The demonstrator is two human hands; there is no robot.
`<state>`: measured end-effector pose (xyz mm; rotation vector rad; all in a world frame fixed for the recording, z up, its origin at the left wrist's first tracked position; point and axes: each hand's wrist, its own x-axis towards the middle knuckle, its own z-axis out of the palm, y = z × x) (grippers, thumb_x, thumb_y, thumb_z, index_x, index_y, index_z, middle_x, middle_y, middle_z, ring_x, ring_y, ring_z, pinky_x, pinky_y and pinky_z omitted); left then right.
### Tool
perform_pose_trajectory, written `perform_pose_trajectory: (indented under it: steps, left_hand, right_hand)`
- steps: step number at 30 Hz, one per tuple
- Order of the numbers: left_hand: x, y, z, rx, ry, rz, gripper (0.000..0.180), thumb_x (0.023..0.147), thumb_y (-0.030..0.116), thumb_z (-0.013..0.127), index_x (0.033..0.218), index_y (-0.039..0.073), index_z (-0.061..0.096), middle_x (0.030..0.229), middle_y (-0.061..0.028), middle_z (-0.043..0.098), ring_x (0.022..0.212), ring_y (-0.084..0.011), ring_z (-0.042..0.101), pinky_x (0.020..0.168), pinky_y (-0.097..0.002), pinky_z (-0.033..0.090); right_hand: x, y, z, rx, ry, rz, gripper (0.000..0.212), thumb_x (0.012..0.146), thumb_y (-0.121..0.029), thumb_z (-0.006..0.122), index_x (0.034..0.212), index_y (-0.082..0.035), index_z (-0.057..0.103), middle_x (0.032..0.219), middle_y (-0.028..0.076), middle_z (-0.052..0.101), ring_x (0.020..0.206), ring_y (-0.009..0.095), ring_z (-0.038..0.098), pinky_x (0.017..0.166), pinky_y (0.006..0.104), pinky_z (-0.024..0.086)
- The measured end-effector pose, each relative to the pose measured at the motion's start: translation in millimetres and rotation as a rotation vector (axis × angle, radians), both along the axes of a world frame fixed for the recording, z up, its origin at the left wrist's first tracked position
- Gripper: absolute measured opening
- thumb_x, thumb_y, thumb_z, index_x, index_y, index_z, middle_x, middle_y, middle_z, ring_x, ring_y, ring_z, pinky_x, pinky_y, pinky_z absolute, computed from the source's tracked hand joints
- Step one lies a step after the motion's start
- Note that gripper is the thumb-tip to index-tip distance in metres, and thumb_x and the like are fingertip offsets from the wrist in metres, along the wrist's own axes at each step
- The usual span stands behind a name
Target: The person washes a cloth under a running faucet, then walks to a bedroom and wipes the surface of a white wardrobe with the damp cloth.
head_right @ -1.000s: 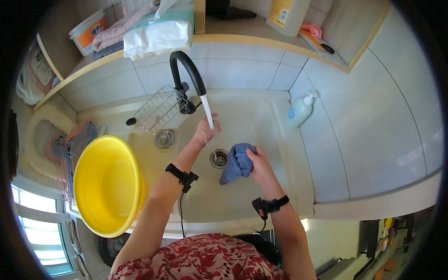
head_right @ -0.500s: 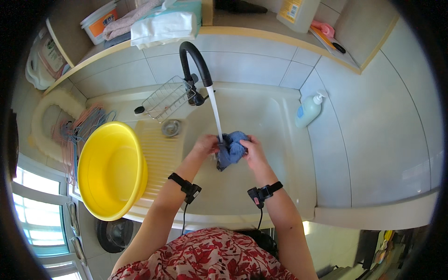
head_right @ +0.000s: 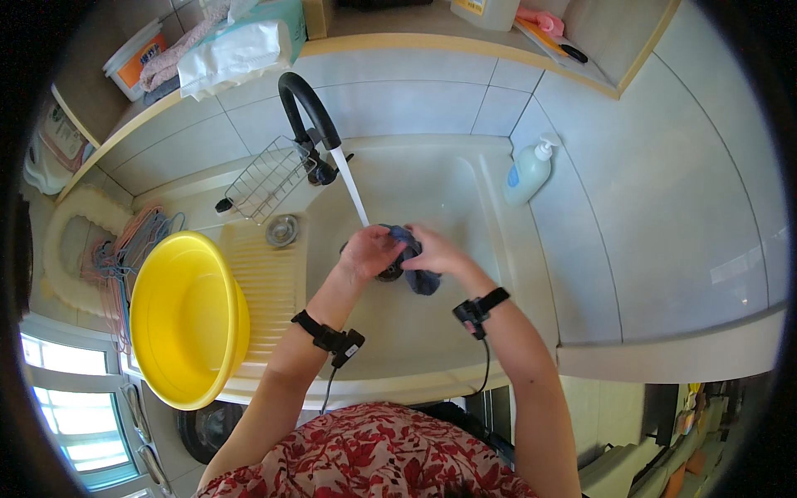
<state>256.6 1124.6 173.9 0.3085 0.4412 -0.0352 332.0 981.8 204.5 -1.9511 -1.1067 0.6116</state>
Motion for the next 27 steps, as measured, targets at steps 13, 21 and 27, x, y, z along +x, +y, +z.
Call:
perform_pose_trajectory:
  steps: [13, 21, 27]
  left_hand:
    - [-18, 30, -20, 1.438, -0.277, -0.468, 0.045, 0.068, 0.003, 0.061, 0.112, -0.001, 0.054, 0.091, -0.007, 0.061, 0.085, -0.0182, 0.055, 0.077, -0.0313, 0.045]
    - [-25, 60, -34, 1.098, 0.016, -0.369, 0.032, 0.076, 0.017, 0.064, 0.104, 0.001, 0.057, 0.086, -0.0061, 0.06, 0.075, -0.0155, 0.057, 0.066, -0.0283, 0.046]
    - [-15, 41, -5, 0.861, -0.075, -0.299, 0.031, 0.076, 0.01, 0.061, 0.105, 0.0, 0.055, 0.09, -0.0071, 0.06, 0.078, -0.017, 0.058, 0.066, -0.0279, 0.049]
  right_hand:
    - [24, 6, 41, 0.273, 0.782, -0.248, 0.034, 0.09, -0.033, 0.054, 0.102, -0.002, 0.056, 0.091, 0.002, 0.058, 0.08, 0.009, 0.055, 0.072, 0.0251, 0.046]
    - [53, -21, 8, -0.005, 0.509, -0.382, 0.039, 0.086, -0.028, 0.057, 0.111, 0.002, 0.052, 0.101, 0.01, 0.059, 0.088, 0.02, 0.058, 0.079, 0.0329, 0.046]
    - [19, 17, -50, -0.113, -0.098, 0.08, 0.09, 0.061, -0.016, 0.078, 0.133, 0.006, 0.029, 0.13, 0.021, 0.043, 0.119, 0.028, 0.045, 0.097, 0.0339, 0.039]
